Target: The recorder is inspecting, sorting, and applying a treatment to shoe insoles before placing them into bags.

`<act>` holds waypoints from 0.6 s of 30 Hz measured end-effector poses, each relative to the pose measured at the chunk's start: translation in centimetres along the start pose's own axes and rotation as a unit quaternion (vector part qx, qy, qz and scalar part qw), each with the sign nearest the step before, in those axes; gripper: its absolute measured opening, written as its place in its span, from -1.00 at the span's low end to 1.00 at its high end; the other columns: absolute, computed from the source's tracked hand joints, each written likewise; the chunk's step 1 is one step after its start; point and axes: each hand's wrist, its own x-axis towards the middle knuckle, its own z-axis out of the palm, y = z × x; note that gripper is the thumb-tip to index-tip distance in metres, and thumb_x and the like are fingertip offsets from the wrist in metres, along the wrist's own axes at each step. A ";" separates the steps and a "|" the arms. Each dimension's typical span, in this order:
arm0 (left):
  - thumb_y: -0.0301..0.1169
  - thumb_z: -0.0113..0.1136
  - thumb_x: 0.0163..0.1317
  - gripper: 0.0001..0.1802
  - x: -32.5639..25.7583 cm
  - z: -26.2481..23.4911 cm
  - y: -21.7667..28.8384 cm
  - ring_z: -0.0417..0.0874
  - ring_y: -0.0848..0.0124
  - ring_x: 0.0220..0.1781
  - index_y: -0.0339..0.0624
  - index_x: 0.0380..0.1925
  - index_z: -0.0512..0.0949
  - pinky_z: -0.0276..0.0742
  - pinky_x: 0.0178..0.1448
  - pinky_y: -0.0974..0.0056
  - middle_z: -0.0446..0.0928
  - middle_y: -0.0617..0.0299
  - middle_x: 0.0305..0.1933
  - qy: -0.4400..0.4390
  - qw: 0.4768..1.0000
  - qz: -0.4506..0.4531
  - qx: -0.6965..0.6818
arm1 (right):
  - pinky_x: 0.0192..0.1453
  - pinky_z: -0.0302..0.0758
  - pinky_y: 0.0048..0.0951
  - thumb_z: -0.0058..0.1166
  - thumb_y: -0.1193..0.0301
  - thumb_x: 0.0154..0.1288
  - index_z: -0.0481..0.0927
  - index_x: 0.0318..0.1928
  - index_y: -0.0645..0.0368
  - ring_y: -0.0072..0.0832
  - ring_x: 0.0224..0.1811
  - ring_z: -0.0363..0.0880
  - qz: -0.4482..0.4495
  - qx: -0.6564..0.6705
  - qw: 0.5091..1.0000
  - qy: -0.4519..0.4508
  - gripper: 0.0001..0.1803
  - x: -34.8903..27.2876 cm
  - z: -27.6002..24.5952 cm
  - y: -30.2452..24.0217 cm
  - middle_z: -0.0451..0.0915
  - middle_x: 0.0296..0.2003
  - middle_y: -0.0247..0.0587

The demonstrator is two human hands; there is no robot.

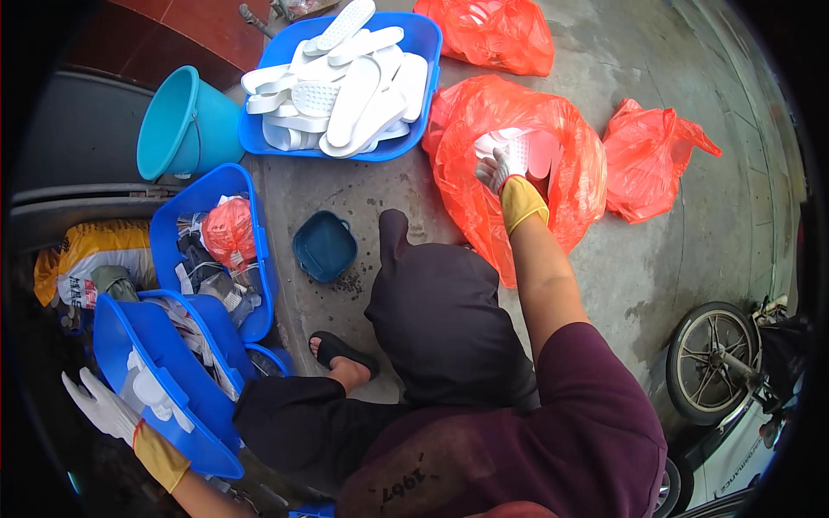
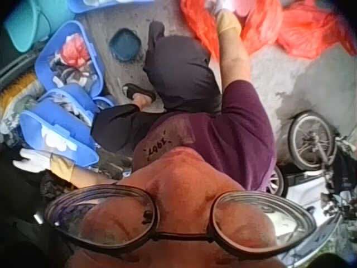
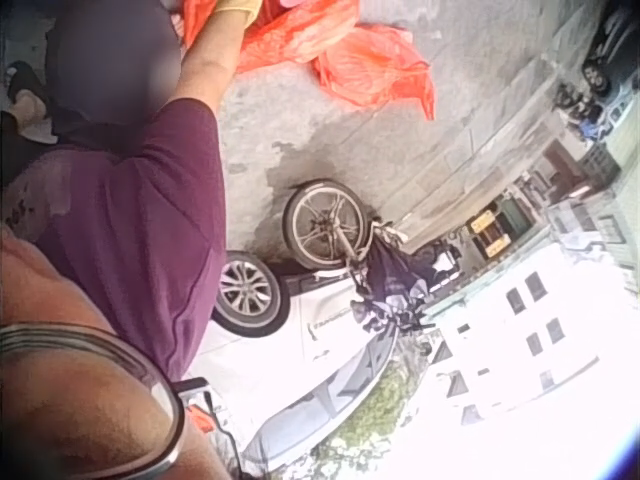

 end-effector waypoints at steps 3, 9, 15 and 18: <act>-0.30 0.08 0.61 -0.39 -5.3 -3.3 10.7 0.35 0.08 0.60 -0.38 0.53 0.27 0.24 0.64 0.05 0.32 -0.13 0.58 -0.074 0.972 0.096 -0.199 | -0.38 0.62 -0.06 0.02 0.07 0.56 0.53 0.14 -0.03 -0.23 -0.38 0.60 0.033 -0.031 0.998 0.035 -0.65 2.0 7.7 3.0 0.65 -0.28 -0.14; -0.77 0.03 0.11 -0.22 -17.7 3.5 19.4 0.28 -0.04 0.65 -0.50 0.45 0.35 0.07 0.70 0.01 0.32 -0.23 0.57 -0.335 0.856 0.181 -0.350 | -0.21 0.70 -0.04 0.05 0.21 0.48 0.58 0.07 -0.06 -0.25 -0.20 0.75 -0.004 -0.035 0.998 0.049 -0.75 10.9 9.2 1.2 0.70 -0.18 -0.17; -0.71 0.12 0.34 -0.36 -24.6 8.2 21.6 0.36 0.09 0.61 -0.49 0.45 0.35 0.24 0.65 0.06 0.31 -0.18 0.58 -0.452 0.761 0.006 -0.465 | -0.51 0.62 -0.23 0.14 0.25 0.50 0.60 0.12 -0.01 -0.30 -0.43 0.67 -0.069 0.066 0.995 0.019 -0.73 7.2 3.1 2.3 0.72 -0.20 -0.24; -0.69 0.11 0.37 -0.31 -25.5 7.0 22.4 0.34 0.03 0.61 -0.46 0.52 0.25 0.23 0.66 0.02 0.28 -0.16 0.60 -0.453 0.732 -0.020 -0.508 | -0.60 0.55 -0.35 0.14 0.19 0.51 0.61 0.15 0.04 -0.39 -0.45 0.66 -0.088 0.004 0.996 0.007 -0.66 -0.3 -4.1 4.2 0.72 -0.21 -0.28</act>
